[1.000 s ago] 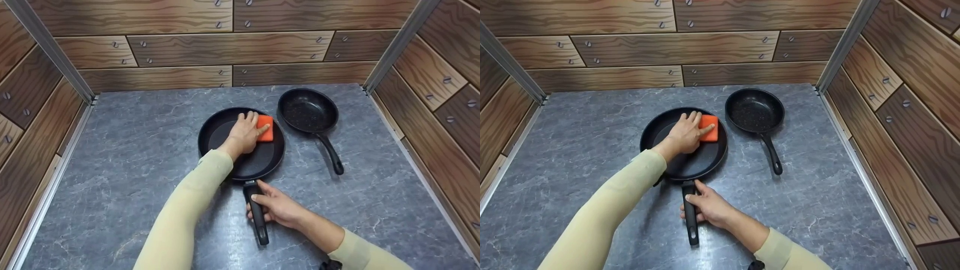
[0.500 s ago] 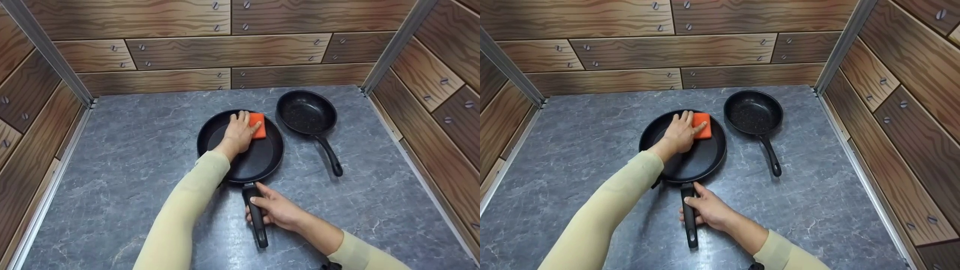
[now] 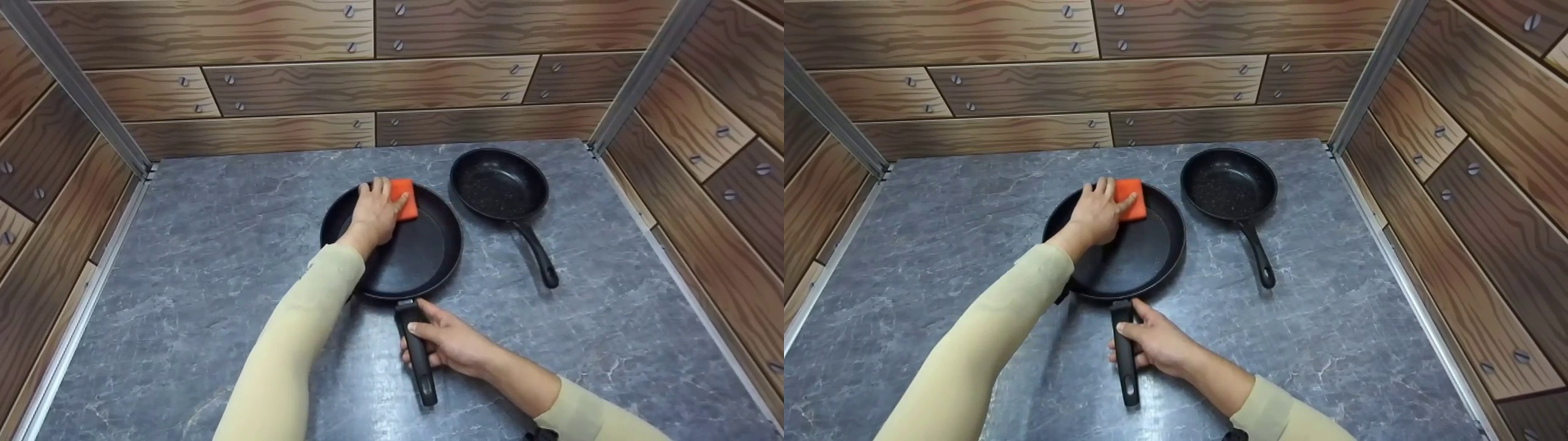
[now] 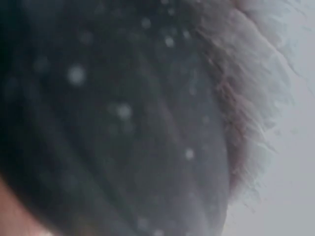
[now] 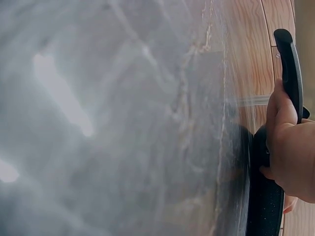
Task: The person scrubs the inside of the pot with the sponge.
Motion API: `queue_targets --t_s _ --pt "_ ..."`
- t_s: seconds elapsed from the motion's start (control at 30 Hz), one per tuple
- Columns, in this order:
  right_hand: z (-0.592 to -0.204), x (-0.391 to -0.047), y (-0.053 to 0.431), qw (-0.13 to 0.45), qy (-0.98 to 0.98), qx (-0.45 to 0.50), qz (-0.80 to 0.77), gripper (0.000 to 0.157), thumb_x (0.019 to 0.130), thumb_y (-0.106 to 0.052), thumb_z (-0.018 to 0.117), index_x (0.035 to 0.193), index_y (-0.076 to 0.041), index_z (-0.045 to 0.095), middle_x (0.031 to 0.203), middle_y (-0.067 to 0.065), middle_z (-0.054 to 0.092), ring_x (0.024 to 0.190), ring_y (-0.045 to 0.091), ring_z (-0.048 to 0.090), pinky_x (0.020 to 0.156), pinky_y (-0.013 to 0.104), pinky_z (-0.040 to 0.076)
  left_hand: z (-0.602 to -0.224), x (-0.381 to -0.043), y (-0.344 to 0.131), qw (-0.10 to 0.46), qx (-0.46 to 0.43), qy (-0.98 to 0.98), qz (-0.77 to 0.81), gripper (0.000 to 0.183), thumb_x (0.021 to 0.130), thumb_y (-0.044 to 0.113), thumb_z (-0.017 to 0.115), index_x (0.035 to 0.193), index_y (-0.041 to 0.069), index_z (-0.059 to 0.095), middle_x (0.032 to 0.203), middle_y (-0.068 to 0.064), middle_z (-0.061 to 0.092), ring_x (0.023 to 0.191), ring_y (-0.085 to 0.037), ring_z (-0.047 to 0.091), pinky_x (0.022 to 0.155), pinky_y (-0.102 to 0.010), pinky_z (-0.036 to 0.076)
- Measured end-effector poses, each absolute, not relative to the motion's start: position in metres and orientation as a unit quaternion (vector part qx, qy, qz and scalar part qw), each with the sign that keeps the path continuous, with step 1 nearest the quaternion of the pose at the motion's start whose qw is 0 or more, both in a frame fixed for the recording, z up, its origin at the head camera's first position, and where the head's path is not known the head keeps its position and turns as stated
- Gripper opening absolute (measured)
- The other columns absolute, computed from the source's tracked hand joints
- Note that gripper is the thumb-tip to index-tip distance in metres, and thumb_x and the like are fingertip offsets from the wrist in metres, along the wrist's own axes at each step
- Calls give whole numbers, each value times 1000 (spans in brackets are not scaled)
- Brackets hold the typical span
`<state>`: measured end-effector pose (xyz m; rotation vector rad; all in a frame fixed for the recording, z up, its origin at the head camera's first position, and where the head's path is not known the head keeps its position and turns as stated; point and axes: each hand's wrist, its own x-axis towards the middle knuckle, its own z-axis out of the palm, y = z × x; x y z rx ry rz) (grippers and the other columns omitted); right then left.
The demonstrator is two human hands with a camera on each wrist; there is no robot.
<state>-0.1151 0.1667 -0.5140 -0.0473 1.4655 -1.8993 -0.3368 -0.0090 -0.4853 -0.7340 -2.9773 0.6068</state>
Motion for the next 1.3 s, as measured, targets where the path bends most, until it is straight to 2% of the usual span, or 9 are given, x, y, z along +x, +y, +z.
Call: queue_targets --t_s 0.17,0.5,0.8,1.3 --pt "-514 -114 167 355 576 -12 -736 87 110 -14 55 169 -6 -8 103 19 69 84 23 75 79 42 64 -485 -337 -12 0 -229 -953 196 71 103 34 58 169 33 32 162 -27 35 147 -44 34 106 -58 40" --pt "-513 -113 167 351 576 -8 -738 85 109 -14 55 170 -7 -5 103 19 69 84 23 74 80 43 64 -484 -339 -27 -1 -224 -958 181 75 99 34 65 168 32 35 159 -29 37 142 -45 37 109 -60 39" --pt "-513 -114 167 348 577 -9 -738 83 109 -12 55 171 -7 -1 103 19 68 83 23 74 81 44 64 -480 -340 -43 -1 -224 -960 170 75 97 32 66 167 31 37 155 -30 39 140 -45 38 104 -57 40" --pt "-512 -113 167 345 577 -10 -740 86 110 -12 53 169 -6 -9 104 19 67 84 23 73 81 43 63 -482 -339 -57 -6 -219 -964 153 73 99 30 63 167 31 38 157 -31 37 141 -47 36 105 -58 38"
